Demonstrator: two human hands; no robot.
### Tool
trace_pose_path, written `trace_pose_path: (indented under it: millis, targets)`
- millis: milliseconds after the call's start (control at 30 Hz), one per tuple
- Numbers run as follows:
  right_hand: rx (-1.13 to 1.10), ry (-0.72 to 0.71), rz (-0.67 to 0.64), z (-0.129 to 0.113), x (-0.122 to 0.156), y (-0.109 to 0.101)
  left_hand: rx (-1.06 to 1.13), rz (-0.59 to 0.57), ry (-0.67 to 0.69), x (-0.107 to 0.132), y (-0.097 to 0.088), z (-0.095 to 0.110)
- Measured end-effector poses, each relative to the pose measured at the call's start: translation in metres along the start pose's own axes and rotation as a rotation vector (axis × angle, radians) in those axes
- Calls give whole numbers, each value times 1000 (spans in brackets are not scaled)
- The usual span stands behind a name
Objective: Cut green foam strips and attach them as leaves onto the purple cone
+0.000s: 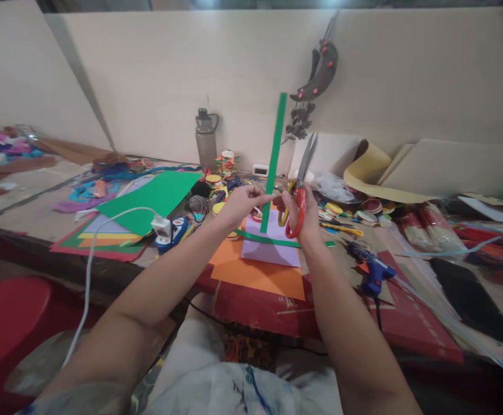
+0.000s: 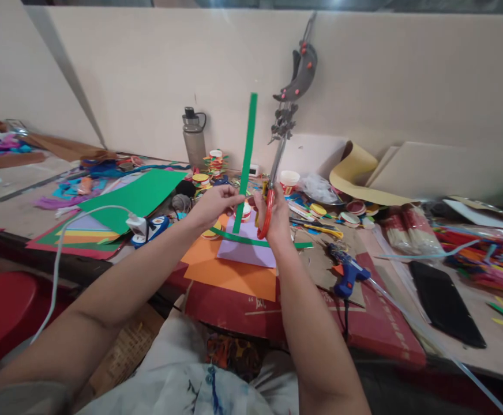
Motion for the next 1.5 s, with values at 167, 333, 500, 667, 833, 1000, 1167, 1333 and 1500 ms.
trace_pose_path:
  millis: [167, 333, 500, 667, 833, 1000, 1167, 1333, 1500]
  targets:
    - [251, -68, -181, 9, -3, 0, 344, 91, 59, -24, -6, 18]
    - [453, 103, -276, 9, 4, -3, 427, 205, 79, -39, -34, 14]
    - [549, 146, -385, 2, 15, 1, 427, 318, 136, -39, -60, -2]
    - [646, 135, -538, -3, 27, 13, 406, 375, 168, -30, -58, -5]
    - [642, 153, -572, -12, 31, 14, 396, 378, 157, -26, -53, 0]
    - [551, 246, -586, -20, 36, 16, 376, 397, 158, -25, -54, 2]
    - [541, 301, -560, -18, 38, 17, 339, 429, 150, -25, -55, 2]
    - [429, 334, -436, -4, 34, 16, 336, 433, 171, -25, -54, -3]
    - [205, 210, -198, 10, 28, 16, 316, 270, 107, -23, -28, -17]
Point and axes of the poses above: each hand's wrist, its own x-axis away from the middle knuckle, its own y-axis out of the palm, z = x × y, the point moved 3 cm from there along -x, towards the middle knuckle, and after that the axes turned 2 degrees about -x, right-handed, at the moved point
